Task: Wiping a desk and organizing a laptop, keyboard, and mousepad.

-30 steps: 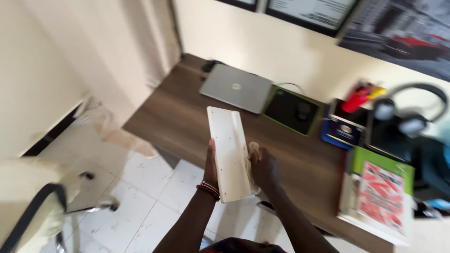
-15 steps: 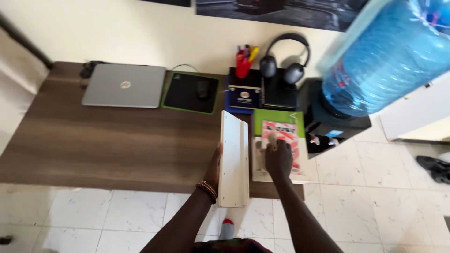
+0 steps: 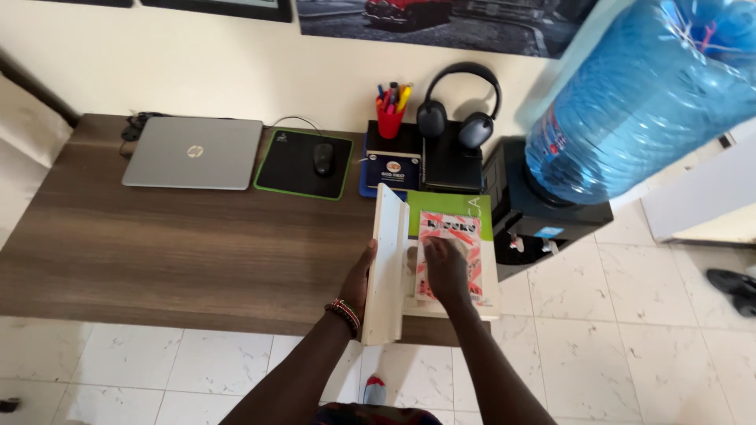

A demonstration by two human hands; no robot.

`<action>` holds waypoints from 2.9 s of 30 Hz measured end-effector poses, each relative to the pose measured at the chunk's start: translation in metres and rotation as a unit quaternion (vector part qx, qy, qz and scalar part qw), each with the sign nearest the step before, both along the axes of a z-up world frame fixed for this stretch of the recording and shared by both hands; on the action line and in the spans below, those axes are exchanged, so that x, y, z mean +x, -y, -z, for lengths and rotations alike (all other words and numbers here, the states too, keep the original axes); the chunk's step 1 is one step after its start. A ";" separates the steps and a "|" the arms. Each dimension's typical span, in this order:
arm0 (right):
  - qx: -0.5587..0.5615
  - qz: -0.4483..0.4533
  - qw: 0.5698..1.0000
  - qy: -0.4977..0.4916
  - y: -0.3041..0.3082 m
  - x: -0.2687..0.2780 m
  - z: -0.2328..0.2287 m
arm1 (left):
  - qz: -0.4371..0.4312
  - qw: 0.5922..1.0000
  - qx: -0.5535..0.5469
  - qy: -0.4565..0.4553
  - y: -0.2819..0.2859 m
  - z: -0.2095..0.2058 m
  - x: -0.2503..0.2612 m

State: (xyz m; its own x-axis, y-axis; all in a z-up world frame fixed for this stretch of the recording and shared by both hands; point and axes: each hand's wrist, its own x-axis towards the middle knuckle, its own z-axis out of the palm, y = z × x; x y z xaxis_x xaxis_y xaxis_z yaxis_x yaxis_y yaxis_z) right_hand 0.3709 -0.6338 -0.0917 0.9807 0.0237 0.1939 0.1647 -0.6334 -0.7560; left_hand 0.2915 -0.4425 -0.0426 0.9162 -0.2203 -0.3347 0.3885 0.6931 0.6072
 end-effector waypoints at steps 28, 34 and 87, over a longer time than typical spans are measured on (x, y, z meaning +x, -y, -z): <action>0.436 -0.155 0.789 -0.405 -0.361 -0.035 0.045 | -0.077 0.628 0.765 0.117 -0.356 0.006 -0.132; 0.554 -0.141 0.735 -0.365 -0.385 -0.052 0.046 | -0.266 0.566 0.776 -0.081 -0.454 0.074 -0.140; 0.020 0.180 0.940 -0.289 -0.563 0.018 0.127 | -0.139 0.785 0.586 -0.145 -0.709 0.182 0.015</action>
